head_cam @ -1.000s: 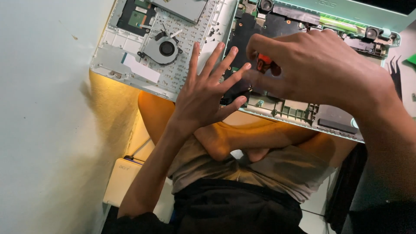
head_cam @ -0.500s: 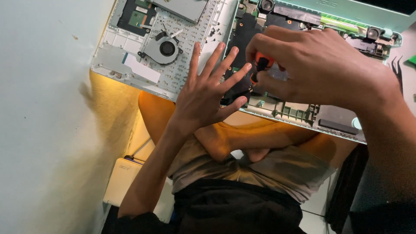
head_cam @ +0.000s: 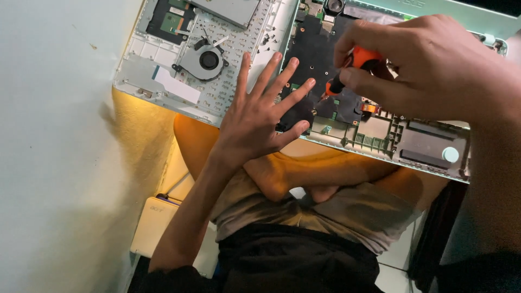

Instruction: Disassembling a laptop by removing internal screws, disconnecting ribbon cables, and lifting the motherboard out of the chassis.

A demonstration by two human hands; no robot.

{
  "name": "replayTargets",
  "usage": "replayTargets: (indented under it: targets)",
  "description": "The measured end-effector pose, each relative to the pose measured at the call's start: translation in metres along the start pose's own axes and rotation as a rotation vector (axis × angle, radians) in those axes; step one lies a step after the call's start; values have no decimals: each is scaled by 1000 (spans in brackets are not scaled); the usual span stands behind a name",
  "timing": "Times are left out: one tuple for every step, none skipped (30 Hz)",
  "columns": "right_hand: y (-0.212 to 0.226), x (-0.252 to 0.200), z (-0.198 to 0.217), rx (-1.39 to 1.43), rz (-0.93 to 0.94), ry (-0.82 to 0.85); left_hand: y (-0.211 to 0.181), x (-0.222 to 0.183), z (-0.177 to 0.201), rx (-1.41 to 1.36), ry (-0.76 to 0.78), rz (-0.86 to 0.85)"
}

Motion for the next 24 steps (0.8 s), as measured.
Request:
replayTargets:
  targets:
    - [0,0,-3,23,21,3,0,0,0,8,8,5]
    - [2,-1,-8,24,23,2,0,0,0,9,8,6]
    - [2,-4,-4,50,3,-99,1,0,-1,7,9,7]
    - [2,-7,0,77,-15,-199,1,0,-1,5,10,10]
    - [3,-5,-6,78,-13,-199,1,0,-1,6,9,12]
    - [0,-6,-7,331,-23,-266,1,0,-1,27,6,9]
    - [-4,-7,-8,588,-34,-331,0,1,0,48,3,5]
    - [-5,-4,-12,587,-31,-334,-1,1,1,51,0,4]
    - [-1,2,-24,771,29,-224,-1,2,2,43,13,11]
    - [7,5,-37,956,89,-106,-1,1,1,32,29,22]
    - [14,6,-40,958,92,-106,0,1,1,34,30,24]
    - [12,8,-56,673,-58,-22,1,1,-1,38,37,24]
    - [7,7,-68,385,-201,58,2,1,-2,43,44,23]
    - [11,5,-73,385,-200,58,2,0,-3,44,44,24]
    - [14,3,-79,167,-211,95,3,0,-5,56,52,35]
    - [15,0,-85,-49,-221,129,4,0,-6,67,62,45]
    - [17,0,-89,-48,-221,129,4,0,-7,66,62,45]
    - [22,1,-90,-86,-178,108,5,1,-8,75,70,51]
    - [27,3,-92,-124,-135,86,6,1,-9,83,77,56]
    - [29,3,-91,-124,-134,85,6,1,-9,85,77,56]
    - [31,2,-94,-120,-134,119,6,1,-10,98,92,58]
    - [33,2,-96,-116,-132,155,7,1,-11,111,106,61]
    - [33,3,-97,-116,-129,155,8,0,-12,111,105,63]
    - [33,3,-99,-129,-126,169,10,0,-14,113,109,71]
Point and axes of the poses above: each hand's wrist, its own x-axis towards the middle knuckle, its own z-axis out of the back of the hand, y = z × x, the point moved 9 cm from there along x, towards the middle knuckle, and after that the axes turned 10 degrees about -x, right-handed, at the moved point
